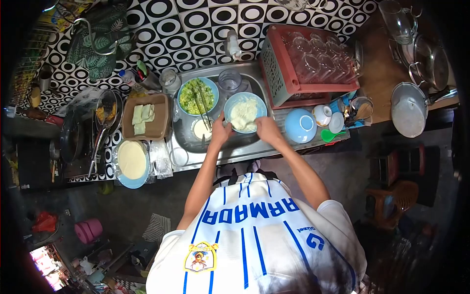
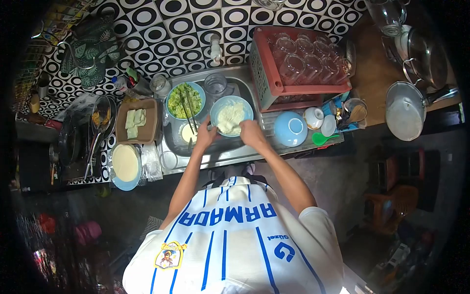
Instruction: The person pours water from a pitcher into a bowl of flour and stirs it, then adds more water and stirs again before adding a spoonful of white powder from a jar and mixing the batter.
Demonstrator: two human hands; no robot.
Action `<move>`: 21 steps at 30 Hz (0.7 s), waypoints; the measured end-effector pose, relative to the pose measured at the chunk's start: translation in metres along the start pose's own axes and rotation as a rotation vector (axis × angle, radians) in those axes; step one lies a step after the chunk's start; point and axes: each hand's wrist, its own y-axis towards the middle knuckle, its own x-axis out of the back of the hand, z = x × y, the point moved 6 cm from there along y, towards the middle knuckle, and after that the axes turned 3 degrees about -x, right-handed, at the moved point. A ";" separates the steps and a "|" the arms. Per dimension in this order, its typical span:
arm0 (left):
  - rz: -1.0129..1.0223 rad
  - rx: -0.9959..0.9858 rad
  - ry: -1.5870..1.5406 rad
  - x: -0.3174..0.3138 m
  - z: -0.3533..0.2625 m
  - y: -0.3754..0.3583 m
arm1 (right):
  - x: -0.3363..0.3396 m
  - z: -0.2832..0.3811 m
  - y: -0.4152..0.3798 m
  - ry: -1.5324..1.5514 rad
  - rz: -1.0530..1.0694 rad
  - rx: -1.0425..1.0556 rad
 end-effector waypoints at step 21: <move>0.078 0.180 -0.376 0.001 -0.017 -0.007 | -0.017 -0.027 0.012 0.009 -0.009 -0.053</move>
